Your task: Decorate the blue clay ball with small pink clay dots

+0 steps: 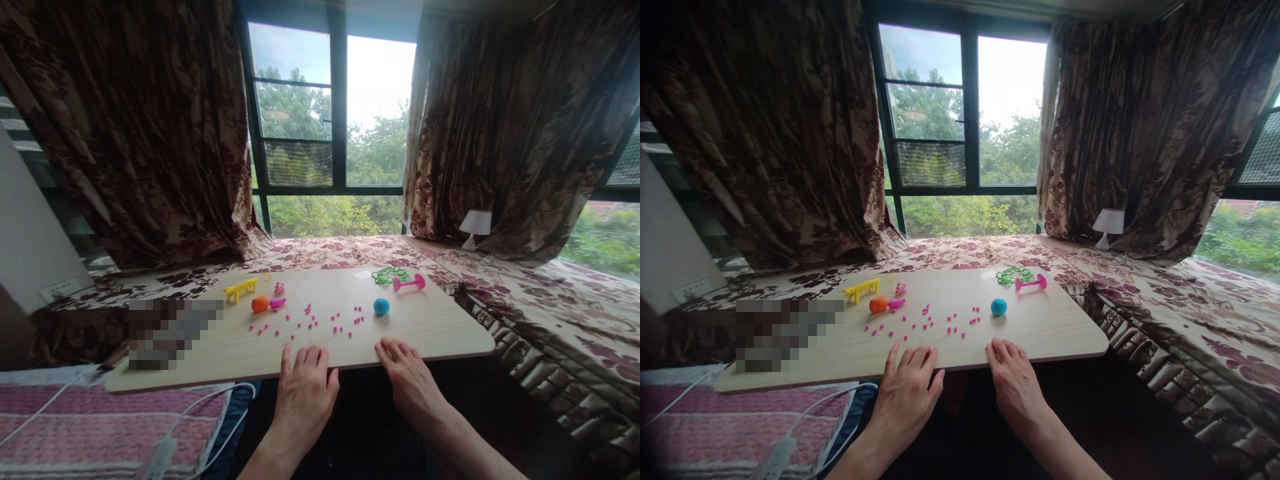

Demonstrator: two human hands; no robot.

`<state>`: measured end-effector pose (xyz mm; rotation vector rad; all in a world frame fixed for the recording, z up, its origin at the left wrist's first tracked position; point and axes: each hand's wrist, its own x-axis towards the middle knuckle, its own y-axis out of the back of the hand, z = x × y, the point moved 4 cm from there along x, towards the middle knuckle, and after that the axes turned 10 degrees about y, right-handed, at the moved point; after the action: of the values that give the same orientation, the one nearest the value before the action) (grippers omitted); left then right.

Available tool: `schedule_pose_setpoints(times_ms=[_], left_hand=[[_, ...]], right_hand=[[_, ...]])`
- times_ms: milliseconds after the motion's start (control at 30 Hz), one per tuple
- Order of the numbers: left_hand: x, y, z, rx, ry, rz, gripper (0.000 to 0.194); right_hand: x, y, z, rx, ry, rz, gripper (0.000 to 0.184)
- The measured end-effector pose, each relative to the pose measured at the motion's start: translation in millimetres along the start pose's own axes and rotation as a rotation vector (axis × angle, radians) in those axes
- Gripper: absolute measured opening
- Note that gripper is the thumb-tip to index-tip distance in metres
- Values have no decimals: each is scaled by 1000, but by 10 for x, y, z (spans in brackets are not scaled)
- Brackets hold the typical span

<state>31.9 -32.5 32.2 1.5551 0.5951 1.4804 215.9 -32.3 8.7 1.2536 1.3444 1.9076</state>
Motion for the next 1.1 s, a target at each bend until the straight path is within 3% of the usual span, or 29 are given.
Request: schedule_pose_setpoints(times_ms=[300,567,733,833,1100], left_hand=[[133,-80,103,-3,10,36,33],[-123,-22,7,-68,6,-32,39],[-52,-58,145,-90,-21,-17,37],[-38,-80,112,-79,26,9,35],[-197,-195,27,-17,-60,-11,42]], right_hand=[[238,-108,-93,20,22,-21,56],[-65,-203,-231,0,110,18,71],[78,-258,-218,-8,81,14,70],[133,-257,-132,-21,27,19,68],[-96,-251,-204,6,70,19,72]])
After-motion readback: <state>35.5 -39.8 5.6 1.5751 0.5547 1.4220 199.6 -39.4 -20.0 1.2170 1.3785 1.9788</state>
